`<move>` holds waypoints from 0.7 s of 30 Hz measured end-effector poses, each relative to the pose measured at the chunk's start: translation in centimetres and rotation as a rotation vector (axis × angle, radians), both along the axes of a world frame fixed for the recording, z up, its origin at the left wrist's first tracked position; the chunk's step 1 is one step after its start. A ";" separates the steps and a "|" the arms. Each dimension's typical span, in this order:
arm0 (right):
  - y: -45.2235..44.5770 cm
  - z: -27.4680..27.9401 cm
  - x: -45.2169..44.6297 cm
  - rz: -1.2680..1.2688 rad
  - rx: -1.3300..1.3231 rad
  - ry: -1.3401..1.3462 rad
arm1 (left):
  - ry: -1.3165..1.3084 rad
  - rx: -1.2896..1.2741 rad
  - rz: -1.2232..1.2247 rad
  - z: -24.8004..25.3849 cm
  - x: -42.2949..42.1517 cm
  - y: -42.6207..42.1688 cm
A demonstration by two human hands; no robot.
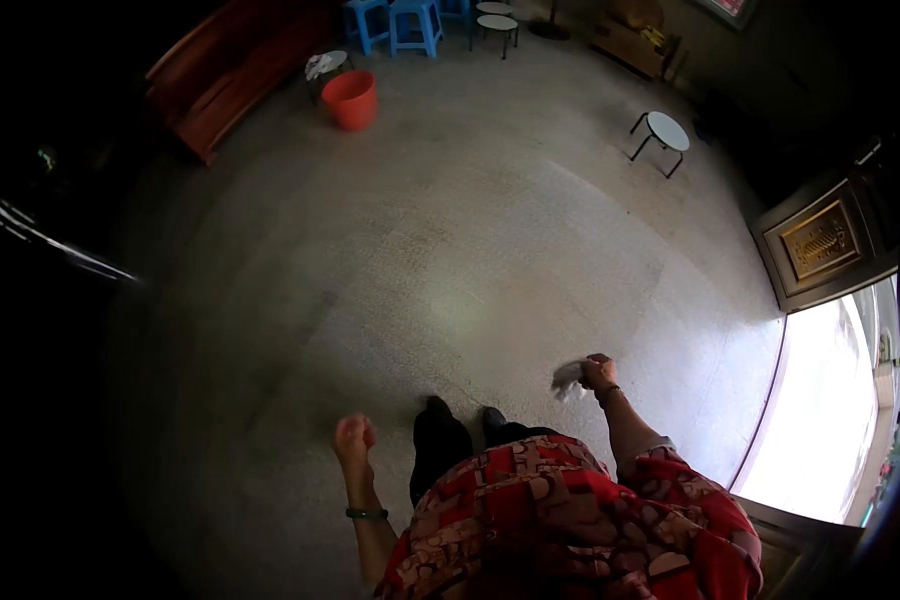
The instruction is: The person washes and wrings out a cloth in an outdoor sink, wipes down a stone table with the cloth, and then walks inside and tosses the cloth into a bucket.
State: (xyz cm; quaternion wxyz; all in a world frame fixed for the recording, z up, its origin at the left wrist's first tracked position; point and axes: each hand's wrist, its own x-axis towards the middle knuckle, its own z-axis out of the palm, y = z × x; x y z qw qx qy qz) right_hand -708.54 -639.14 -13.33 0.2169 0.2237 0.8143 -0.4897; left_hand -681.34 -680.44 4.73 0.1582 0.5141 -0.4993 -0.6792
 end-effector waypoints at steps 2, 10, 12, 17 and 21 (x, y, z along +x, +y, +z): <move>-6.1 2.8 -5.0 0.021 -0.140 0.022 | 0.028 0.009 0.002 -1.2 -2.0 -3.7; -22.1 3.9 -15.9 -0.062 -0.088 0.000 | -0.026 0.004 0.025 -2.1 -17.4 -25.0; -24.0 3.5 -16.0 -0.085 0.012 -0.050 | -0.035 -0.015 -0.001 -1.0 -21.4 -29.5; -27.9 2.2 -18.0 -0.148 0.128 -0.171 | -0.052 -0.029 -0.088 0.2 -31.7 -38.5; -30.2 0.0 -21.7 1.270 1.089 -0.346 | -0.053 -0.051 -0.079 -0.8 -39.3 -43.5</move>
